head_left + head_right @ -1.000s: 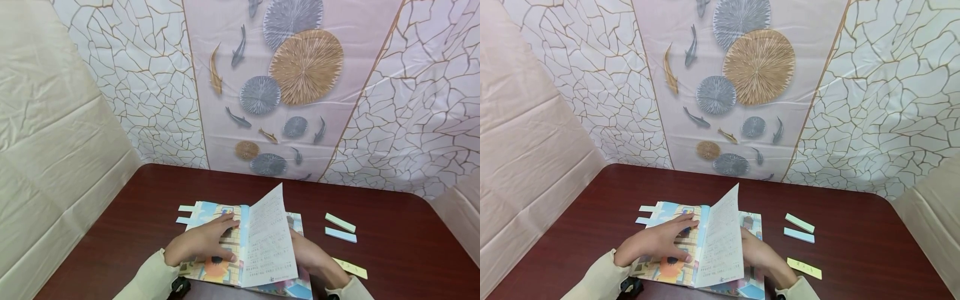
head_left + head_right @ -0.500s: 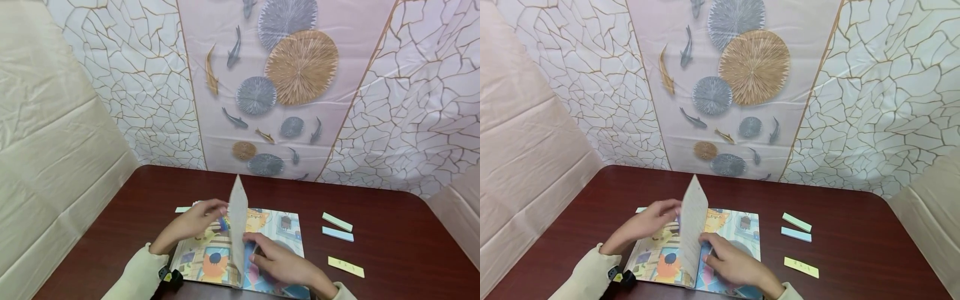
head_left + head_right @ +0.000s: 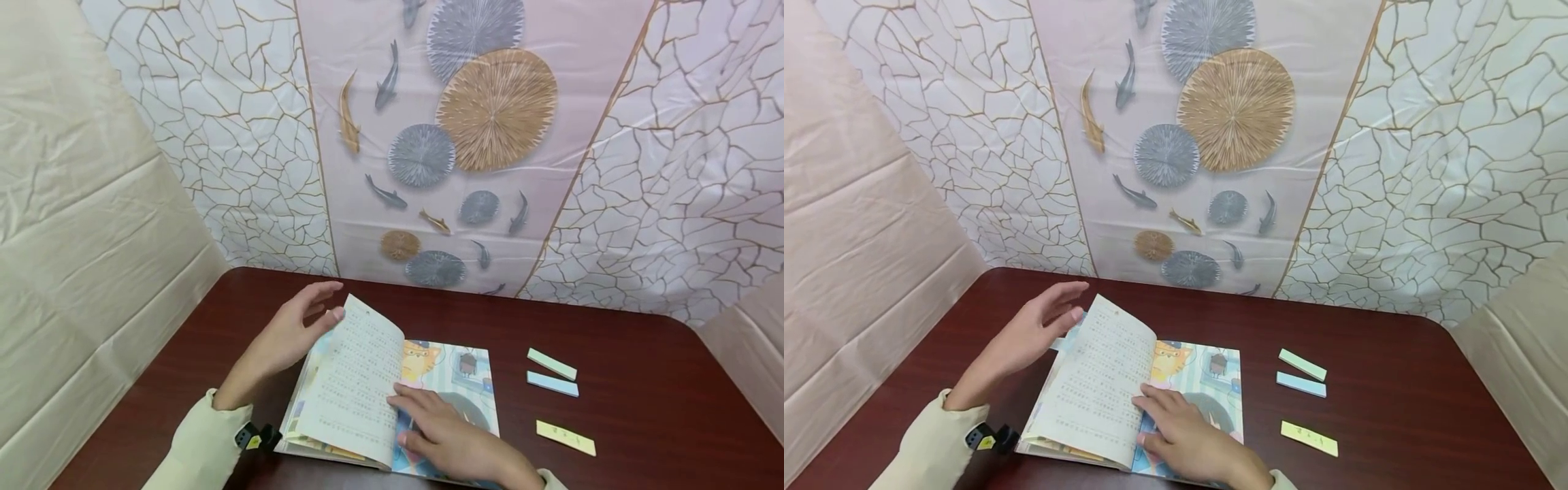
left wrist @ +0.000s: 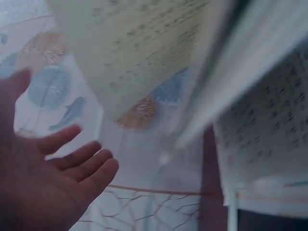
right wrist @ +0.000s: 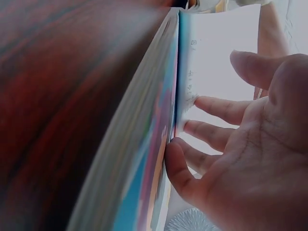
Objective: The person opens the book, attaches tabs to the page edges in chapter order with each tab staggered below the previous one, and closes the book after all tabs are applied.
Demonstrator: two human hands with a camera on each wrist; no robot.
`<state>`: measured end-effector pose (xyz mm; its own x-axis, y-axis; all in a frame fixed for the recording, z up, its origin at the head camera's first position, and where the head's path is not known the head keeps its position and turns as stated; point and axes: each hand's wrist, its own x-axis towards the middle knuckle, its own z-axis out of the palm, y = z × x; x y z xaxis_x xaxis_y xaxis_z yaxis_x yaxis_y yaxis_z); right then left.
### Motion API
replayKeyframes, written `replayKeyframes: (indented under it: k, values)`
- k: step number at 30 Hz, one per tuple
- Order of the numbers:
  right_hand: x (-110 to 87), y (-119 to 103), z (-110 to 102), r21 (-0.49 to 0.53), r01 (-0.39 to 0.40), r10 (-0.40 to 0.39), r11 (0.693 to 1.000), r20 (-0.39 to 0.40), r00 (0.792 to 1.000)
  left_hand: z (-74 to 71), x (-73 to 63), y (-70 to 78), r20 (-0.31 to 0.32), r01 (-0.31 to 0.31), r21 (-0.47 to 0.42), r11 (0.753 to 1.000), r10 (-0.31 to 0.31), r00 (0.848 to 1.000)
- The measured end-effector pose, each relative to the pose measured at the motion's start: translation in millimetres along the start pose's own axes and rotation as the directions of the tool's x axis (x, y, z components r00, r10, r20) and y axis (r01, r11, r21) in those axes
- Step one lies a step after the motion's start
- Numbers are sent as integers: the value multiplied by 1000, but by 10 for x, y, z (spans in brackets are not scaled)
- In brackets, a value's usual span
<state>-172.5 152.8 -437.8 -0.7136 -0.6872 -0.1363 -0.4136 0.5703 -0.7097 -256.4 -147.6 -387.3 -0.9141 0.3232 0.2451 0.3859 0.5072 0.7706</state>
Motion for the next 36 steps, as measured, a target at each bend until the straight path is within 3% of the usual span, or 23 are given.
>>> replayKeyframes:
  k: [4, 7, 9, 12, 14, 16, 23, 29, 32, 36]
  values:
    - [-5, 7, 23, -35, -3, 3, 999, -5, 1000, 32, -23, 101, 132, -72, 165, 984, 50, 990]
    - [-7, 6, 41, -91, -7, 6, 996, -9, 1000, 119, -46, 156, 254, -82, 227, 970, 22, 967]
    - [-11, 0, 55, -129, -13, 12, 992, -7, 1000, 202, -59, 171, 342, -83, 249, 965, -8, 940]
    - [-19, -12, 75, -182, -10, 9, 983, -6, 1000, 328, -93, 172, 460, -78, 281, 957, -62, 886]
    - [-24, -19, 86, -214, -2, 1, 977, -6, 1000, 405, -118, 160, 507, -85, 311, 946, -90, 857]
    - [-27, -21, 97, -244, 8, -10, 970, -11, 1000, 474, -150, 156, 528, -75, 336, 939, -122, 840]
    - [-15, -19, 120, -259, 0, -2, 966, -7, 1000, 687, -240, 141, 526, -98, 414, 905, -150, 837]
    - [-22, -3, 22, -91, 1, -2, 996, -13, 1000, 755, -259, 133, 509, -79, 420, 904, -163, 845]
    - [-27, 22, -72, -16, 4, -6, 1000, -74, 997, 769, -263, 144, 501, -67, 426, 902, -173, 848]
    - [-32, 114, -220, -45, -53, 42, 998, -219, 975, 794, -268, 154, 488, -61, 444, 894, -184, 854]
